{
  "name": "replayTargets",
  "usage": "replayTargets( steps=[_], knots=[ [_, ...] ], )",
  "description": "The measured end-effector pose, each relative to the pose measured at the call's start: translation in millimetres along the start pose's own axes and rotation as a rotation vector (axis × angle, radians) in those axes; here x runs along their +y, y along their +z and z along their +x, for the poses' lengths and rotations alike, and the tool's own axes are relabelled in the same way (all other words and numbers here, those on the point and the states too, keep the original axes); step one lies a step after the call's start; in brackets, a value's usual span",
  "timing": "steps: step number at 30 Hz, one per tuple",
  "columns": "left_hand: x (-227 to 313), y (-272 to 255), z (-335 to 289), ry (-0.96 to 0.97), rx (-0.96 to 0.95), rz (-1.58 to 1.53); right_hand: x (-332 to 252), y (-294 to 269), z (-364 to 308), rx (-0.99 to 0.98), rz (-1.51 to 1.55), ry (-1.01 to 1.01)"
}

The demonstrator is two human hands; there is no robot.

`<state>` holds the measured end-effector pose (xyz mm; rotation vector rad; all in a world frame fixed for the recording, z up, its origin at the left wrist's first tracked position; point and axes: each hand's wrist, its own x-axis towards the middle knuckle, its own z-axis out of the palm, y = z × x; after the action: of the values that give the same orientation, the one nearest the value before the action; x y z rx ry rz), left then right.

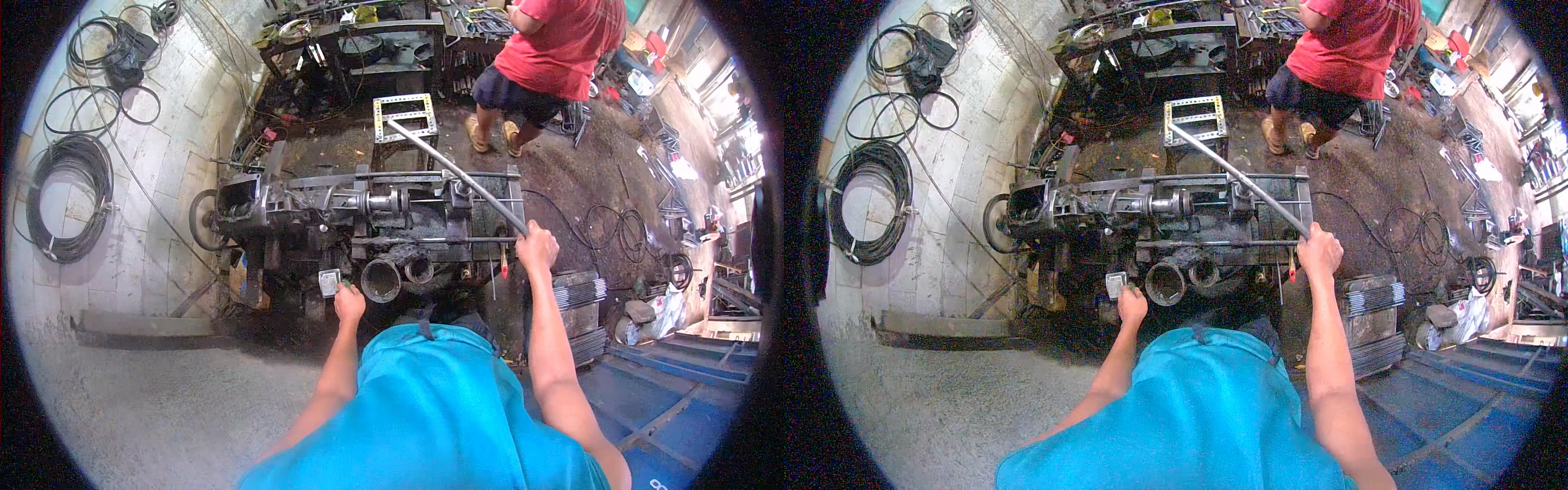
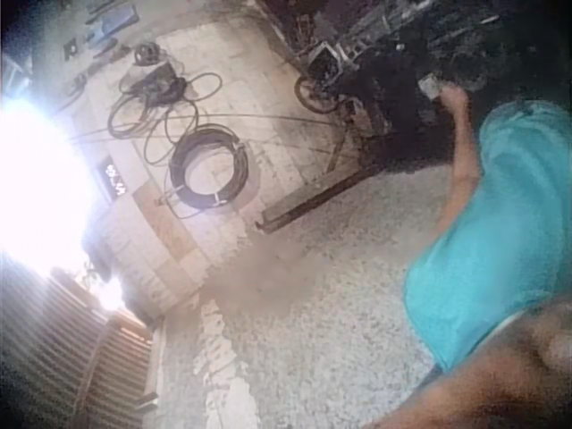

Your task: Bending a long metal rod into a curve using a manual metal bending machine.

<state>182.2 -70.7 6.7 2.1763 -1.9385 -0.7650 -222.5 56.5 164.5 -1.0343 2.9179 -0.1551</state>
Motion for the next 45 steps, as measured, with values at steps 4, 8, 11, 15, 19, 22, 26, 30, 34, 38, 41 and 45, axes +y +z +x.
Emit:
replayTargets(
  steps=[4, 8, 11, 15, 19, 22, 26, 30, 34, 38, 41, 45],
  knots=[
    [5.5, -0.8, 0.3, -0.018, -0.005, 0.019, -3.8, -1.6, -0.3, -0.006, -0.015, 0.010],
    [8.5, -0.5, -1.8, -0.020, 0.007, 0.011, -4.9, -0.7, -4.6, 0.011, 0.001, 0.002],
    [13.2, 0.1, -3.4, -0.059, 0.028, 0.013, -6.9, -0.9, -4.6, -0.012, -0.023, 0.009],
    [20.9, -1.5, -6.4, -0.105, 0.033, 0.010, -2.5, 2.2, -2.5, -0.021, -0.040, 0.017],
    [13.8, 6.8, -0.6, -0.110, 0.070, -0.006, -1.7, 5.5, 3.6, -0.003, -0.061, 0.021],
    [12.7, 12.4, 0.2, -0.114, 0.098, -0.016, -3.8, 3.6, 6.0, -0.009, -0.053, 0.046],
    [18.7, 12.9, -1.3, -0.111, 0.107, -0.005, -4.3, 7.5, 5.2, -0.035, -0.054, 0.059],
    [27.1, 12.0, -1.9, -0.158, 0.138, -0.003, -3.4, 12.1, -0.8, 0.041, -0.010, 0.015],
    [28.3, 13.1, -3.3, -0.149, 0.166, -0.009, -0.4, 18.0, -1.9, 0.085, 0.023, -0.001],
    [33.6, 12.5, -2.3, -0.152, 0.173, 0.005, 1.6, 19.4, 4.9, 0.099, 0.028, -0.004],
    [37.0, 11.0, -2.7, -0.176, 0.175, 0.004, 3.5, 19.9, 6.6, 0.142, 0.059, -0.032],
    [33.5, 14.5, 2.2, -0.182, 0.182, 0.020, 3.3, 22.0, 9.2, 0.128, 0.042, -0.027]
  ],
)
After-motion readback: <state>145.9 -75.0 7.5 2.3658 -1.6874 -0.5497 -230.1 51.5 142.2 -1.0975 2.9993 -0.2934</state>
